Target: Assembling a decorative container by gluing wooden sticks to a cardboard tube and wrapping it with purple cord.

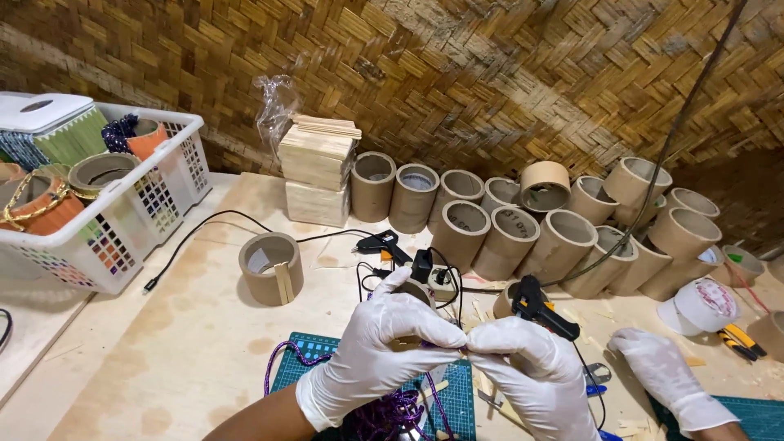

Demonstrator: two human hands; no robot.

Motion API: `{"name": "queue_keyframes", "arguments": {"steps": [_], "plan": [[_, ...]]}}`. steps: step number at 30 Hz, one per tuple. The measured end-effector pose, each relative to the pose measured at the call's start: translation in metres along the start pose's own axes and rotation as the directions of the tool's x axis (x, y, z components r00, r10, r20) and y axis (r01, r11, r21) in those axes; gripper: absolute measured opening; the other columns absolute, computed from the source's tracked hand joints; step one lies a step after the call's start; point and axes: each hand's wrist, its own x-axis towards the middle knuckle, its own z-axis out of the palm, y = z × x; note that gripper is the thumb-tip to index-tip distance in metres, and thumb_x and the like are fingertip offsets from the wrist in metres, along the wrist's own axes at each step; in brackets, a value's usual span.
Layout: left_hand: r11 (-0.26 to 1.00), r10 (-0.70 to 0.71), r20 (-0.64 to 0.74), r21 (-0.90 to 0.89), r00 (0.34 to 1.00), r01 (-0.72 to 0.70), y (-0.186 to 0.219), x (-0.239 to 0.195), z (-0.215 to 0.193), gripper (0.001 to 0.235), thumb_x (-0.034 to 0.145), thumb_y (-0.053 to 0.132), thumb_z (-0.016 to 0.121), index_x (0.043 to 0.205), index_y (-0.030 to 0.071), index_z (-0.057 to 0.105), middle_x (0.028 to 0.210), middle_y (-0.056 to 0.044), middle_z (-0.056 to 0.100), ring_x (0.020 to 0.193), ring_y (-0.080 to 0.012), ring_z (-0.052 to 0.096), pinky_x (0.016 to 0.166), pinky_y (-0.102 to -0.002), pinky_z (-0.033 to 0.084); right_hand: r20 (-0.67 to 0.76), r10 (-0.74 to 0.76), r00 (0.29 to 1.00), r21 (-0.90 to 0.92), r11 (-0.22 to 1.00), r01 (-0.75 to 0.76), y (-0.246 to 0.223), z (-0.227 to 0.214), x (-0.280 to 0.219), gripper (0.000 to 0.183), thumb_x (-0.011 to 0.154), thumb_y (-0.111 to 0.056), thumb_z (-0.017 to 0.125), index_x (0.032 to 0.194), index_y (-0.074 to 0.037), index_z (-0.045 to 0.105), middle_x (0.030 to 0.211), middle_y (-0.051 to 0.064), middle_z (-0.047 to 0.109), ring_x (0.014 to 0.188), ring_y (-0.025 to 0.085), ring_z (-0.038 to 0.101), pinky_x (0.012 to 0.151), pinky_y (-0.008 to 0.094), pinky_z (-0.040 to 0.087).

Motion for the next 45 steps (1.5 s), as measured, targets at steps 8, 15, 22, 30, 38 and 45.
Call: {"name": "queue_keyframes", "arguments": {"steps": [8, 15, 22, 30, 38, 45], "plan": [[0.91, -0.277, 0.102, -0.293, 0.955, 0.295, -0.01, -0.005, 0.001, 0.013, 0.079, 0.023, 0.087, 0.089, 0.025, 0.079, 0.093, 0.007, 0.081, 0.089, -0.0039, 0.076, 0.133, -0.05, 0.018, -0.032, 0.004, 0.999, 0.028, 1.0, -0.003, -0.007, 0.007, 0.003, 0.01, 0.076, -0.009, 0.084, 0.083, -0.007, 0.078, 0.084, 0.009, 0.08, 0.077, 0.016, 0.079, 0.073, 0.026, 0.064], [0.976, -0.196, 0.034, -0.093, 0.98, 0.199, -0.007, -0.003, 0.001, 0.015, 0.082, 0.03, 0.085, 0.091, 0.021, 0.077, 0.093, 0.008, 0.079, 0.091, -0.0078, 0.077, 0.131, -0.058, 0.015, -0.013, 0.292, 0.956, 0.304, 0.912, -0.275, 0.005, 0.002, -0.002, 0.033, 0.074, 0.003, 0.083, 0.106, 0.004, 0.074, 0.099, 0.019, 0.078, 0.092, 0.025, 0.077, 0.086, 0.036, 0.067], [1.0, 0.026, 0.017, -0.004, 1.0, -0.026, -0.002, 0.0, 0.002, 0.017, 0.084, 0.017, 0.088, 0.093, 0.023, 0.075, 0.092, 0.008, 0.077, 0.086, -0.0085, 0.072, 0.124, -0.04, 0.015, 0.009, 0.204, 0.979, 0.156, 0.967, -0.203, -0.007, 0.003, 0.001, 0.022, 0.075, 0.008, 0.081, 0.096, 0.003, 0.078, 0.098, 0.014, 0.081, 0.092, 0.02, 0.077, 0.087, 0.028, 0.061], [0.94, -0.224, 0.0, -0.266, 0.975, 0.216, -0.014, -0.008, 0.005, 0.017, 0.076, 0.029, 0.088, 0.089, 0.028, 0.077, 0.094, 0.01, 0.079, 0.089, -0.0042, 0.073, 0.127, -0.043, 0.018, 0.046, 0.189, 0.981, 0.285, 0.939, -0.194, 0.007, 0.007, 0.0, 0.009, 0.078, 0.0, 0.081, 0.086, 0.001, 0.077, 0.083, 0.015, 0.076, 0.069, 0.02, 0.072, 0.065, 0.03, 0.061], [0.996, -0.023, -0.027, -0.087, 0.999, 0.021, -0.007, 0.004, -0.004, 0.015, 0.089, 0.025, 0.08, 0.104, 0.023, 0.078, 0.092, 0.006, 0.077, 0.088, -0.0098, 0.072, 0.112, -0.036, 0.033, -0.145, 0.256, 0.956, 0.179, 0.957, -0.229, 0.001, 0.001, -0.001, 0.021, 0.071, 0.009, 0.083, 0.089, 0.003, 0.076, 0.091, 0.017, 0.08, 0.079, 0.021, 0.076, 0.066, 0.028, 0.065], [0.968, -0.015, 0.004, -0.25, 1.0, 0.016, 0.011, 0.005, -0.006, 0.013, 0.095, 0.009, 0.076, 0.108, 0.012, 0.075, 0.107, -0.004, 0.078, 0.095, -0.0153, 0.074, 0.089, -0.029, 0.06, -0.074, 0.258, 0.963, 0.193, 0.951, -0.24, -0.022, 0.0, -0.002, 0.015, 0.079, 0.005, 0.077, 0.093, 0.004, 0.074, 0.089, 0.02, 0.078, 0.073, 0.023, 0.075, 0.059, 0.027, 0.061]]}}
